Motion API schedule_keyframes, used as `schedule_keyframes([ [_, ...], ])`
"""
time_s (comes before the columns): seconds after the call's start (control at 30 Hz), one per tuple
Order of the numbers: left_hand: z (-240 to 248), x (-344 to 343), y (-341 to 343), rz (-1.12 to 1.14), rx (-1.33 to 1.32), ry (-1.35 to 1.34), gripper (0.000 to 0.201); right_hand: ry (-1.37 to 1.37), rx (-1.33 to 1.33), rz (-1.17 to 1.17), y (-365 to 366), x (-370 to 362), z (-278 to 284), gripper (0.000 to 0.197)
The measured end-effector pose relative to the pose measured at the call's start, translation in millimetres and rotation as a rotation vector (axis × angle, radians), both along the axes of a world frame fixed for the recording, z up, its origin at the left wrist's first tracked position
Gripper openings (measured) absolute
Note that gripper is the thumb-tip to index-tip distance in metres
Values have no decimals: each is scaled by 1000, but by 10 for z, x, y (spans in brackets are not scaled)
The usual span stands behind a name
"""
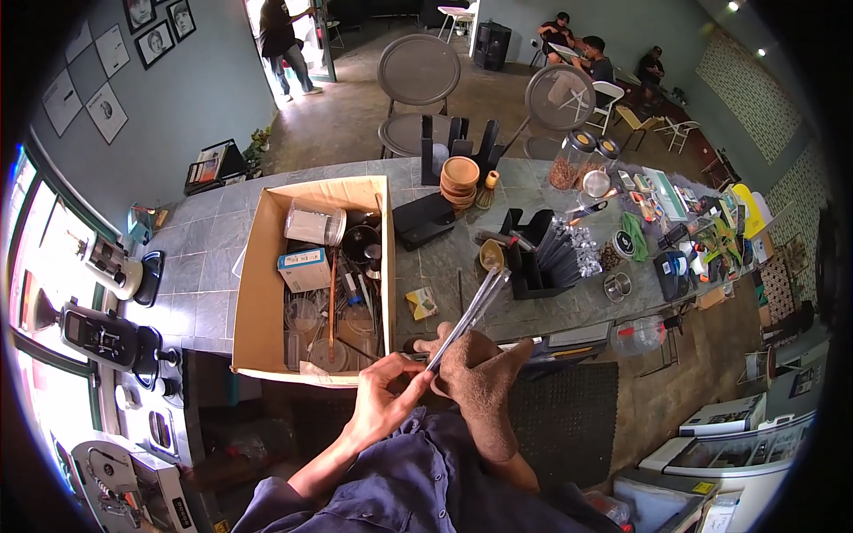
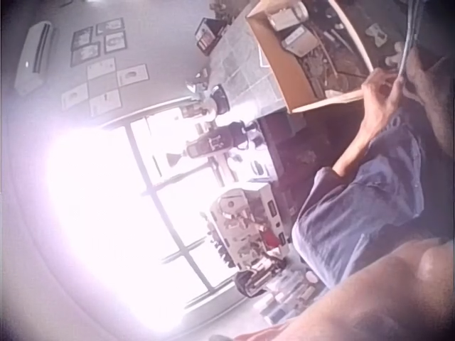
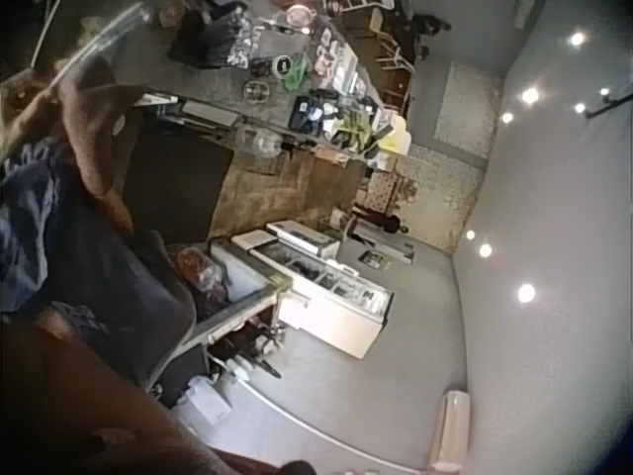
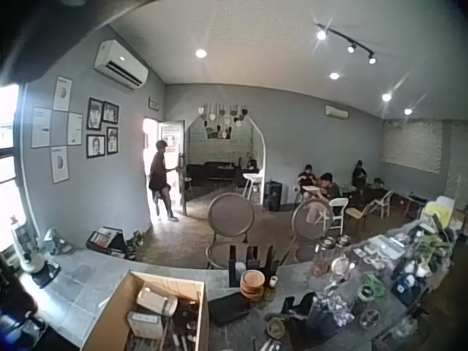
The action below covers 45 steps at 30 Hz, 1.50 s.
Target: Clean metal tubes using a cloth and return them to the storage bin.
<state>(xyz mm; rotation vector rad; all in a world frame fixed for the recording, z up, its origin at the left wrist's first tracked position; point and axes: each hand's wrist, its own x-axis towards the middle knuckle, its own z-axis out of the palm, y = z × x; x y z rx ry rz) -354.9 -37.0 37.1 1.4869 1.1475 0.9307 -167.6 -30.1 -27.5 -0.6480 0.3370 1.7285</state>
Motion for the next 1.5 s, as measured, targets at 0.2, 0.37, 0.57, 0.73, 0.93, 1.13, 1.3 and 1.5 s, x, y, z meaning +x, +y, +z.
schedule_keyframes([
  [0.2,84,81,-14,28,165,84,18,-1129,740,255,-82,-38,-53,27],
  [0.37,6,50,-39,-4,76,56,16,-886,546,254,-70,-125,150,39],
  [0.57,47,63,-100,-13,-95,-19,11,-593,318,255,-53,-197,357,55],
  [0.73,81,114,-115,30,-106,-105,12,986,136,-152,-200,-146,-391,54],
  [0.93,17,81,-123,210,-152,-469,15,2489,-492,-376,-278,-278,126,58],
  [1.13,45,104,-129,217,-109,-420,11,3253,-903,-542,-296,-446,934,53],
  [1.3,-13,78,-155,166,-72,-282,6,3052,-598,-474,-286,-472,906,55],
  [1.5,-16,57,-166,140,-84,-208,8,3178,-588,-235,-188,-474,548,60],
])
